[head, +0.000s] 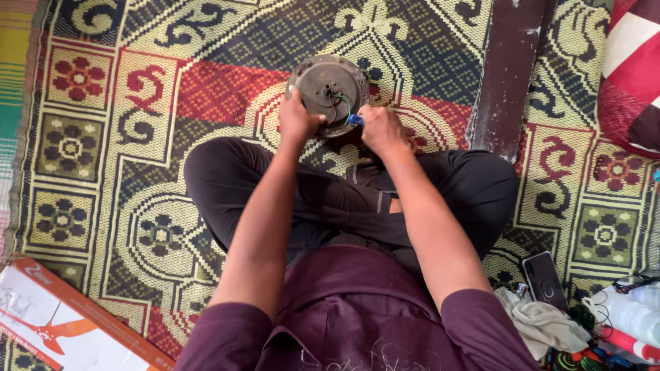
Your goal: The person sits cross-legged on a rug and uses a blue-handled screwdriver to manipulate wires and screws on a circular metal electrical component, likely a fan motor. They repeatedly tighten and loosen screws while adjusting the internal wiring.
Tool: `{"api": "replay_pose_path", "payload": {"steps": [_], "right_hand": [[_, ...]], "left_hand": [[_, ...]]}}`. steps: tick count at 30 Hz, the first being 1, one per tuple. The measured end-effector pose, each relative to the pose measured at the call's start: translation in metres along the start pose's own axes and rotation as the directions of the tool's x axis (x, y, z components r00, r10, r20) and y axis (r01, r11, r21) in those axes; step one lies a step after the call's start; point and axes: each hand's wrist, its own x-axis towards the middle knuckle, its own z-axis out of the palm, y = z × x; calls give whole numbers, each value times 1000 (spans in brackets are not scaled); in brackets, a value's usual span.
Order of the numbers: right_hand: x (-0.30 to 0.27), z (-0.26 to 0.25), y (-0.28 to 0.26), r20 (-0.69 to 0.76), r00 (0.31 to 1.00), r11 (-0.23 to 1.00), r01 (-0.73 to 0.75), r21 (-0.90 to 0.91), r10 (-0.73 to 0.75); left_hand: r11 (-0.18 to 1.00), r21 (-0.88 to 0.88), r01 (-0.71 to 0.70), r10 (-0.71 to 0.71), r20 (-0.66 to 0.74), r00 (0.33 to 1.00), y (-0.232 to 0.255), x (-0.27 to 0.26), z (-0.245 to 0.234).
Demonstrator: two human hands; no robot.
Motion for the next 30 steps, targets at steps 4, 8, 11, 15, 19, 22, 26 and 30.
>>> {"api": "replay_pose_path", "payload": {"steps": [4,8,11,15,19,22,26,30], "right_hand": [[-8,9,-25,86,989,984,-109,-141,121],[-11,1,-36,72,991,986,-106,-130,116],[-8,-14,-24,16,989,989,-150,15,150],[-20,-27,-2,-27,920,828,-339,447,391],[-1,-38,17,-14,885,603,-306,736,466],[-2,-29,20,-32,920,647,-249,720,390],[-5,-23,15,2,935,702,-268,659,355],[-16,-26,13,16,936,725,-282,629,350]], "left_hand": [[976,161,-150,148,25,989,13,12,-22],[987,159,4,5,-57,998,47,-19,-30],[999,-36,-40,34,-150,988,66,-43,-21],[992,114,-54,68,-127,990,57,-79,2],[974,191,-118,138,-95,986,44,-65,7],[958,189,-216,239,-111,965,27,-58,7],[931,223,-289,287,41,957,13,-37,-15],[897,315,-311,249,221,943,13,-19,-37]]}}
